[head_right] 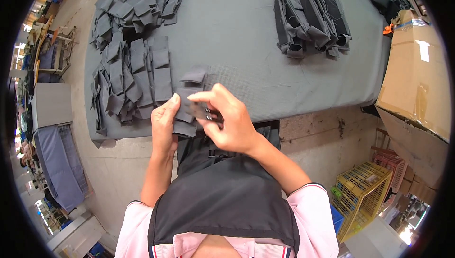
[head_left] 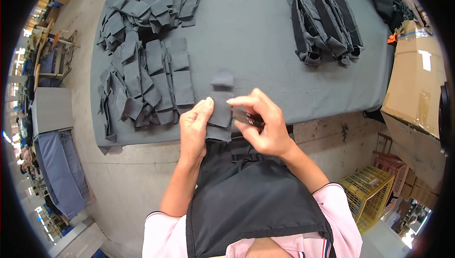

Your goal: The recorder is using snips to trim excess threads or material from small black fabric parts and then sorting them into piles.

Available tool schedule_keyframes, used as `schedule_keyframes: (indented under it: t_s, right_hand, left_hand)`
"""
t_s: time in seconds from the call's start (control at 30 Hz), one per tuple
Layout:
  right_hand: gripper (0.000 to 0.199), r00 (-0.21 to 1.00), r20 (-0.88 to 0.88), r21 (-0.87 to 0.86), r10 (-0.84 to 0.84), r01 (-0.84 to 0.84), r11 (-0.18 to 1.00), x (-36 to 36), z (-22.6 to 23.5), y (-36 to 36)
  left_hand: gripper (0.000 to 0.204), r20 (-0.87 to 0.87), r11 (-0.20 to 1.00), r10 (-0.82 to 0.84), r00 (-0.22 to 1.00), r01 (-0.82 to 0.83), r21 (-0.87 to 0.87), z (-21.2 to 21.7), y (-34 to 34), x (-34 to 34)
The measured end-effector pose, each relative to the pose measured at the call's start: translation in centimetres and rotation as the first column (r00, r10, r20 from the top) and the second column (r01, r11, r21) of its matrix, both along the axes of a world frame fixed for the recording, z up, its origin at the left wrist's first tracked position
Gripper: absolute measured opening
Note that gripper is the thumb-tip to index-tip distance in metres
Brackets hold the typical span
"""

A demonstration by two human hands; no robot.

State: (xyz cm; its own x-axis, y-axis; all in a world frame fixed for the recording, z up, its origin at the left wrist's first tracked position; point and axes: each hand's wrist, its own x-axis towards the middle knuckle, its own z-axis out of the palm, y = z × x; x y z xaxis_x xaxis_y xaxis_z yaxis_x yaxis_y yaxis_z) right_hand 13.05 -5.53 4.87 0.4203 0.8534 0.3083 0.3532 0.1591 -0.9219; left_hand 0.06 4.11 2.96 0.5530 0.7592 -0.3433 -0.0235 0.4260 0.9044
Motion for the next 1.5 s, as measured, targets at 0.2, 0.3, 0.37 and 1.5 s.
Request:
schedule_keyframes:
  t_s: [0.2, 0.3, 0.37, 1.5]
  right_hand:
    - [0.041, 0.968, 0.231, -0.033, -0.095, 0.106, 0.994, -0.4, -1.9, 0.1]
    - [0.028, 0.967, 0.181, 0.071, -0.177, 0.167, 0.983, -0.2, -2.5, 0.8]
    - [0.015, 0.951, -0.24, 0.011, -0.196, 0.205, 0.979, -0.2, -2.6, 1.8]
    - [0.027, 0.824, 0.54, -0.233, 0.169, -0.046, 0.971, 2.1, 0.3, -2.1]
  left_hand:
    - [0.032, -0.05, 0.977, -0.024, 0.998, 0.034, 0.212, -0.2, -0.1, 0.4]
    - [0.029, 0.013, 0.965, -0.116, 0.993, 0.109, 0.239, 0.0, -1.0, -0.1]
    - [0.029, 0.107, 0.987, -0.156, 0.982, 0.151, 0.057, 0.6, -1.5, -0.6]
    - [0.022, -0.085, 0.993, -0.057, 0.995, 0.066, 0.103, -0.8, -1.0, -0.5]
